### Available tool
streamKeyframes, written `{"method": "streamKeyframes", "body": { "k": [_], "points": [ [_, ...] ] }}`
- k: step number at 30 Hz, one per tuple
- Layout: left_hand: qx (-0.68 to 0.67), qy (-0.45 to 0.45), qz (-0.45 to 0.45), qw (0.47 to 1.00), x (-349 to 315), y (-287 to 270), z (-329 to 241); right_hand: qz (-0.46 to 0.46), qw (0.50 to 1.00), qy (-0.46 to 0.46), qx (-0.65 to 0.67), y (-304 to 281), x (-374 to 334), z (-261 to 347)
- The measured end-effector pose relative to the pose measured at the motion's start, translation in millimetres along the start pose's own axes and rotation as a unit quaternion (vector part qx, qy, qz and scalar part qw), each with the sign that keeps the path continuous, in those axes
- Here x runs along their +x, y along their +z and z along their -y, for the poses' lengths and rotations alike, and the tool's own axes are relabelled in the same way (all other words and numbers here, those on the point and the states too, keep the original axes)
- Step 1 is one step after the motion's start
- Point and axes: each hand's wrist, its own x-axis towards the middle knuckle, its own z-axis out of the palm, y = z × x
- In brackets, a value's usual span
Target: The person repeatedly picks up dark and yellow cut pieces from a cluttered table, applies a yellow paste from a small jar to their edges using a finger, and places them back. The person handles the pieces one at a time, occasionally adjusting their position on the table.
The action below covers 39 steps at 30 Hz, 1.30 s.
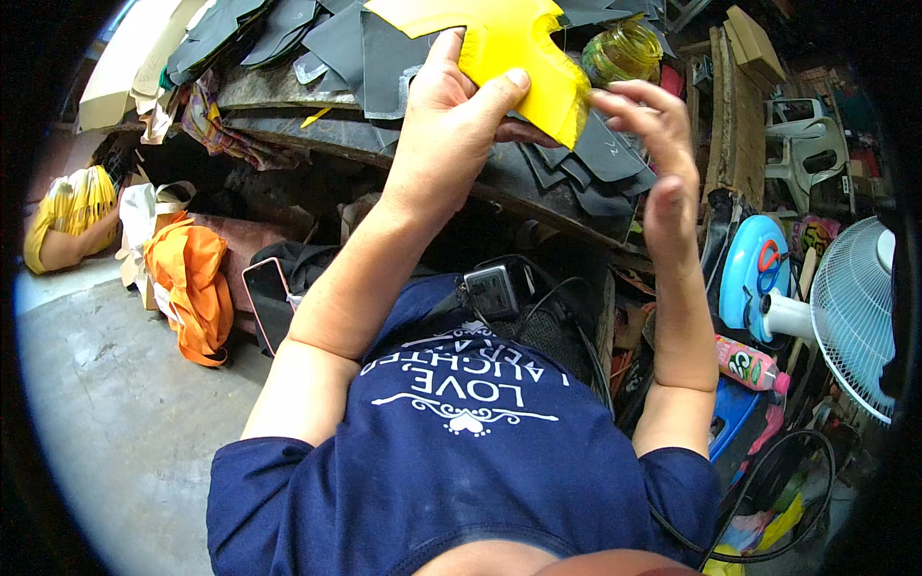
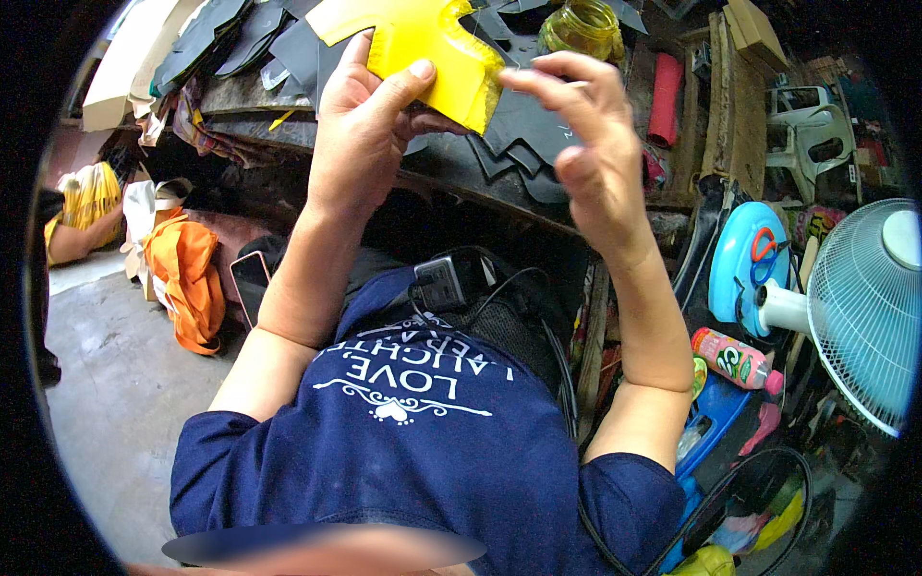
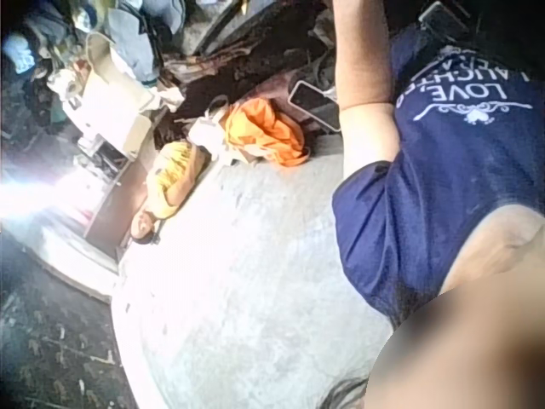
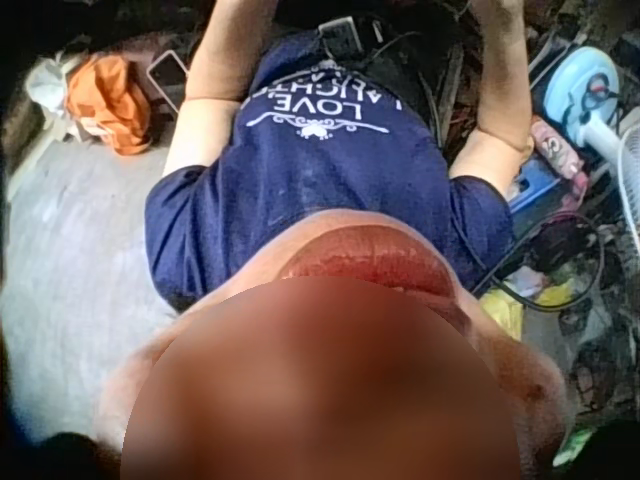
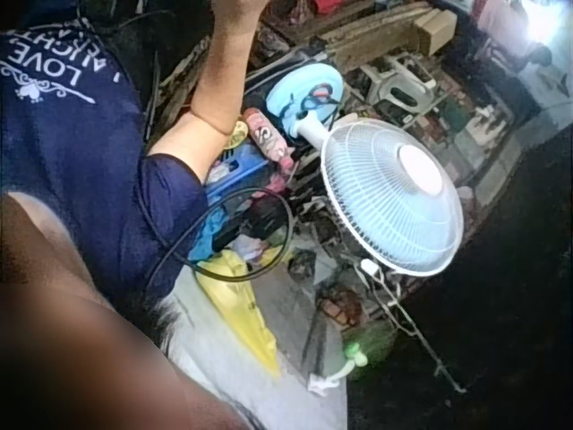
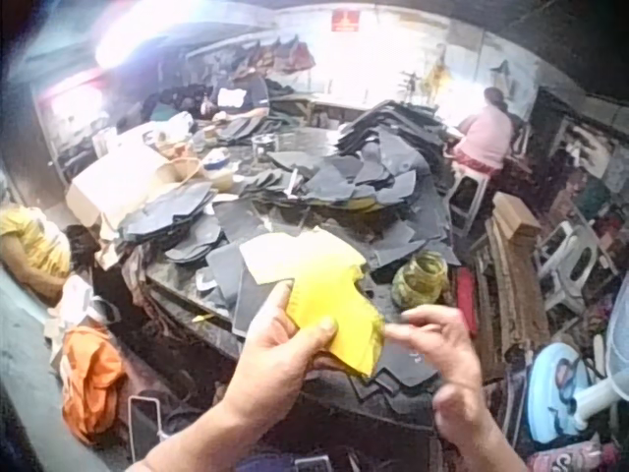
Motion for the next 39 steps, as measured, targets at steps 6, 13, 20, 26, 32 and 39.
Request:
{"method": "streamKeyframes", "body": {
  "k": [6, 13, 20, 26, 32, 39],
  "points": [
    [-0.005, -0.028, -0.01, 1.0, -5.2, -3.4, -1.1, 0.022, 0.974, -0.141, -0.176, 8.1, -12.8, 3.9],
    [0.066, -0.004, 0.015, 0.998, -9.1, -4.9, 17.4, 0.035, 0.941, -0.149, -0.301, 2.2, -25.4, 6.3],
    [0.555, -0.044, 0.063, 0.828, 15.4, -7.5, 29.4, -0.093, 0.982, -0.023, -0.161, -11.1, -35.7, -25.6],
    [0.686, 0.025, 0.042, 0.726, 22.4, 4.3, 3.6, -0.124, 0.989, 0.081, -0.001, 13.5, -46.9, -44.9],
    [0.683, 0.244, 0.002, 0.688, 23.7, -24.9, -100.8, -0.154, 0.986, 0.063, -0.002, 24.9, -45.3, -51.5],
    [0.785, 0.115, 0.127, 0.596, -39.0, -85.5, -211.6, -0.145, 0.985, 0.064, -0.061, 25.8, -50.6, -54.1]
  ]
}}
